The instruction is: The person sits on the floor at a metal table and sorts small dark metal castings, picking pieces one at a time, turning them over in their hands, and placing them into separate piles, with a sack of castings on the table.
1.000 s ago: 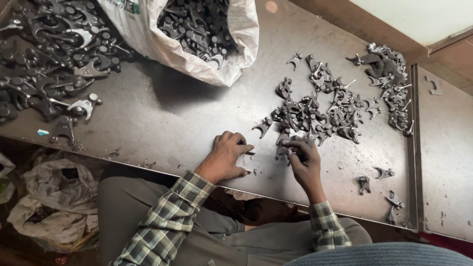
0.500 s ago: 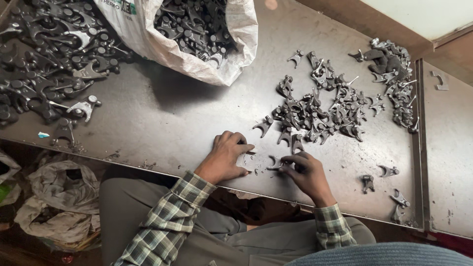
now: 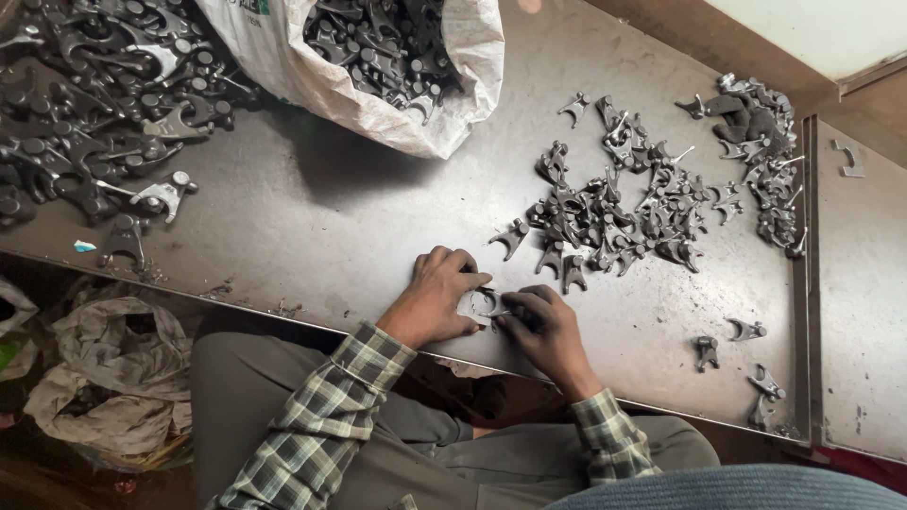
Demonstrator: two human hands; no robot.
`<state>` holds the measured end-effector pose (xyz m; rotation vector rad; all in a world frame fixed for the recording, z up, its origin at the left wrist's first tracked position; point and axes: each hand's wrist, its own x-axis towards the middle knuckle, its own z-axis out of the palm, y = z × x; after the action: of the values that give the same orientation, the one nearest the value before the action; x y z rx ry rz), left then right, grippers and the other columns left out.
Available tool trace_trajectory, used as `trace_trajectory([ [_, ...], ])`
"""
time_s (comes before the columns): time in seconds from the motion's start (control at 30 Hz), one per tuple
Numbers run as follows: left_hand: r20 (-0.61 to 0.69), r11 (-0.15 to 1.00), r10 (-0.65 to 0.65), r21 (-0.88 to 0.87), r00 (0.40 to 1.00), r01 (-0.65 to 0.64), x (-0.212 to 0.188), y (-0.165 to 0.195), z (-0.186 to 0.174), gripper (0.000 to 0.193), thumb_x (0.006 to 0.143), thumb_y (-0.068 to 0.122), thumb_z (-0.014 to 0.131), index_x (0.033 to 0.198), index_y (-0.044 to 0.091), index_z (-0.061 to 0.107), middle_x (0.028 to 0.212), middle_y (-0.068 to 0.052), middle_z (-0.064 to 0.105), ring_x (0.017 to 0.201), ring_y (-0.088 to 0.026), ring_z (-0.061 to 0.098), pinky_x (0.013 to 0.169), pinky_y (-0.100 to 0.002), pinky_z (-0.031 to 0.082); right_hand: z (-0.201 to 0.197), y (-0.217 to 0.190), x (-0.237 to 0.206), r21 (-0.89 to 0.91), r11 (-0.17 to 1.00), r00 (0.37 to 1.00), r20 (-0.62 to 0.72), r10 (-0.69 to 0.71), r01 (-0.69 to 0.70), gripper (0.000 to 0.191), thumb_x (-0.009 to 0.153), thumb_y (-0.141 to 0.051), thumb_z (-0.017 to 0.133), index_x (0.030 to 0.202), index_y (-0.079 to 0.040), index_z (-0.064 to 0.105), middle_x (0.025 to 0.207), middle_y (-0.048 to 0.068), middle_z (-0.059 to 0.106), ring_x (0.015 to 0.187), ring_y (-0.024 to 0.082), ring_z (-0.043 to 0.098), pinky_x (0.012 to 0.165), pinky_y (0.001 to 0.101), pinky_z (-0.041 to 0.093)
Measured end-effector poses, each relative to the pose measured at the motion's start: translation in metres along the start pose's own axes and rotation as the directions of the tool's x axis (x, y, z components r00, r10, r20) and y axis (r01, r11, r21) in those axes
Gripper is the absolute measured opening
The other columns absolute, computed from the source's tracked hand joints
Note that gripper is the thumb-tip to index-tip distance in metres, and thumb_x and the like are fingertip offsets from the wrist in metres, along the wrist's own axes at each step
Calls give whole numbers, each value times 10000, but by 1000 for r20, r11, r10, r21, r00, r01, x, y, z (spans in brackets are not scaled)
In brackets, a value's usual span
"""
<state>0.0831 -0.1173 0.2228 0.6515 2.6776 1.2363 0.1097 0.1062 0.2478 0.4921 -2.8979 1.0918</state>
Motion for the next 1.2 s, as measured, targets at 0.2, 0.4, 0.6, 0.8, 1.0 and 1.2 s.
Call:
trace_trajectory([
  [0.2, -9, 1000, 19, -18, 1000, -20, -1, 1, -2, 705, 580, 271, 927, 1245, 157, 722, 1255, -46, 581, 1240, -281, 456, 1095, -464, 327, -14, 23, -1, 8, 993, 988, 102, 119, -121, 392, 772, -124, 838, 1144, -71, 728, 1017, 81, 701, 845, 221, 683, 758, 328, 555],
  [0.4, -32, 1000, 26, -9, 999, -27, 0, -2, -1, 701, 563, 268, 932, 1227, 170, 729, 1227, -45, 582, 1230, -281, 464, 1078, -455, 342, -63, 86, -3, 925, 306, 926, 105, 364, -225, 534, 705, -59, 768, 1205, -233, 703, 1087, 65, 702, 925, 159, 701, 730, 294, 590],
  [0.6, -24, 999, 19, -26, 1000, -20, 2, 0, -1, 714, 554, 262, 936, 1230, 170, 728, 1217, -35, 587, 1226, -272, 464, 1075, -448, 340, -67, 93, 18, 77, 990, 981, -140, 131, -122, 349, 883, 63, 672, 1169, -116, 762, 1150, 80, 690, 1012, 207, 742, 863, 314, 651],
  [0.8, -32, 1000, 12, -19, 999, -13, 4, 4, 0, 704, 555, 259, 937, 1223, 168, 732, 1214, -35, 590, 1222, -265, 475, 1081, -442, 338, -70, 72, 24, -214, 976, 998, -49, -49, 37, 609, 661, 166, 615, 1180, -108, 777, 1230, 127, 709, 1081, 270, 699, 917, 331, 584],
  [1.0, 0, 1000, -11, -24, 1000, 11, 4, 6, -2, 707, 560, 269, 936, 1229, 172, 729, 1224, -34, 585, 1226, -261, 469, 1088, -441, 334, -71, 83, 7, -114, 965, 970, 34, 241, -236, 269, 827, -36, 815, 1088, -103, 804, 982, 96, 722, 864, 226, 732, 772, 328, 600],
  [1.2, 33, 1000, -19, 4, 999, 18, 4, 5, -1, 720, 586, 286, 928, 1261, 164, 708, 1248, -41, 568, 1246, -261, 444, 1108, -447, 317, -48, 63, -11, 12, 999, 996, 76, 47, -48, 361, 712, -114, 883, 1045, -32, 769, 996, 83, 726, 860, 206, 747, 755, 298, 606],
])
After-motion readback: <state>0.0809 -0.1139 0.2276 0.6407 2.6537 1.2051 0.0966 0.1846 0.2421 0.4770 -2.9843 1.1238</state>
